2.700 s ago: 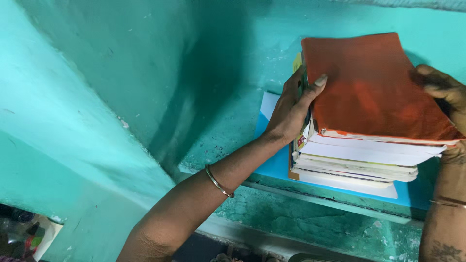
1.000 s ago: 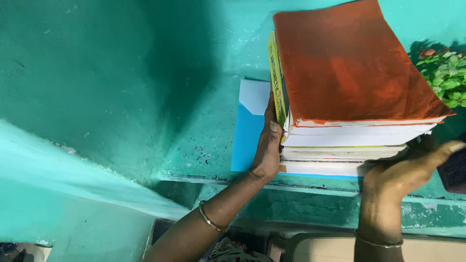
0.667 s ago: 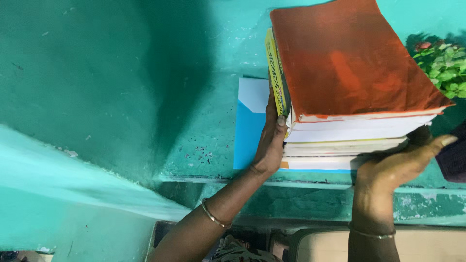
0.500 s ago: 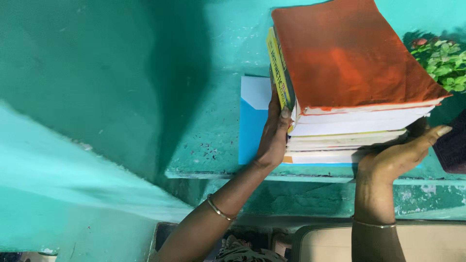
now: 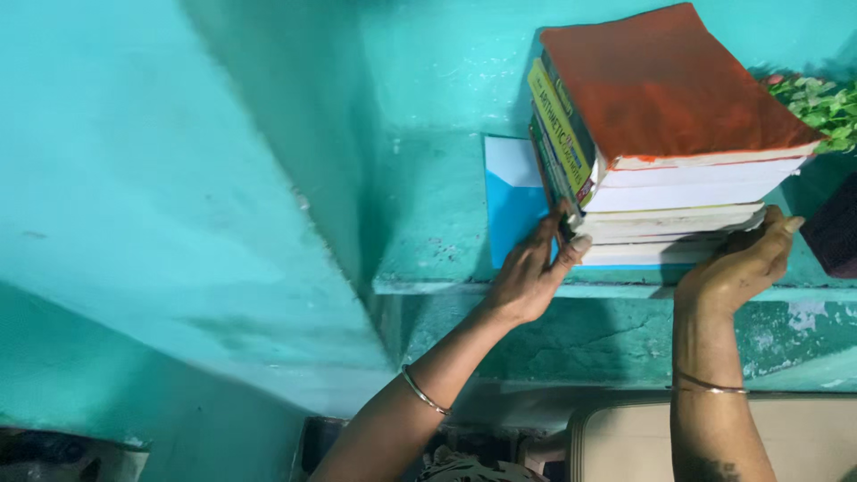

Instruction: The person picks up books and notebooks from a table and places them one by one onto a wall shelf, stacking them neatly. The items include textbooks and spiral-bound notebooks.

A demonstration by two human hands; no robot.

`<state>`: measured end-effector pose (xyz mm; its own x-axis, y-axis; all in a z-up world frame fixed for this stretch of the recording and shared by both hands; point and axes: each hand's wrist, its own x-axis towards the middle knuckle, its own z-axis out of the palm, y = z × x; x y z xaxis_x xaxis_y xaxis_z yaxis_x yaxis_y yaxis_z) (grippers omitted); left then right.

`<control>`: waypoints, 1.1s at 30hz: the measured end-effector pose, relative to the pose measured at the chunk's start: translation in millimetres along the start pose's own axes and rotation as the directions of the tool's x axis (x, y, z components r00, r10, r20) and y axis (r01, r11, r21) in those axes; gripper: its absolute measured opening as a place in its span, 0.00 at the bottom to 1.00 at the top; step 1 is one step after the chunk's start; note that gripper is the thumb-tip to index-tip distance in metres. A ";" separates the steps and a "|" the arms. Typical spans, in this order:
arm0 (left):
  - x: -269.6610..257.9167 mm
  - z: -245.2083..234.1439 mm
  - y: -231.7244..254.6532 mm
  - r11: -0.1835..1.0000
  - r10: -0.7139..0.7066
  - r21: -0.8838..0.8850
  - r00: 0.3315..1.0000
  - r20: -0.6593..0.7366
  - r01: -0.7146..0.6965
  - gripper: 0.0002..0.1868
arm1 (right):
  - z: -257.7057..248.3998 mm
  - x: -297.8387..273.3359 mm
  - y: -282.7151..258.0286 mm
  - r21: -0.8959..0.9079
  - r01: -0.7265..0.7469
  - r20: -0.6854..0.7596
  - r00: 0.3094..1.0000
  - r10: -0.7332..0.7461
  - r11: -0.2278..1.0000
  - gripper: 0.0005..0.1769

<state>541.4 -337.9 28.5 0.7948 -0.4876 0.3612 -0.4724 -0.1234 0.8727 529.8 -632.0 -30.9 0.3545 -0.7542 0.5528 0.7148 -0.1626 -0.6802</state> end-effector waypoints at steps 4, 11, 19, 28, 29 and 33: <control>-36.6 -14.8 10.7 0.996 0.047 0.066 0.996 0.075 -0.052 0.44 | -12.3 -36.5 -19.3 0.068 -0.145 -0.041 0.988 0.148 0.987 0.34; -151.7 -38.1 35.7 0.995 -0.070 -0.059 0.983 0.168 0.081 0.47 | -3.8 -138.3 -101.3 0.114 -0.424 0.001 0.904 0.427 0.898 0.34; -287.6 -59.7 66.3 0.956 -0.144 -0.236 0.980 0.139 0.174 0.47 | 14.3 -270.2 -210.1 0.142 -0.638 0.150 0.770 0.621 0.757 0.40; -412.2 -41.5 103.8 0.885 -0.208 -0.401 0.971 0.116 0.237 0.45 | -6.0 -390.0 -314.6 0.078 -0.726 0.171 0.685 0.708 0.684 0.38; -422.7 -35.5 107.4 0.869 -0.227 -0.423 0.967 0.117 0.256 0.45 | -11.4 -398.8 -323.7 0.072 -0.727 0.168 0.684 0.710 0.683 0.37; -449.3 -10.9 123.5 0.922 -0.083 -0.384 0.995 -0.055 0.055 0.43 | -32.6 -419.4 -357.8 0.020 -0.753 0.148 0.653 0.742 0.658 0.36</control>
<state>130.1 -124.7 -22.5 0.8509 -0.4275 0.3053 -0.2452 0.1908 0.9505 105.8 -278.3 -35.0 0.8515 -0.5193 -0.0726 0.2161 0.4736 -0.8538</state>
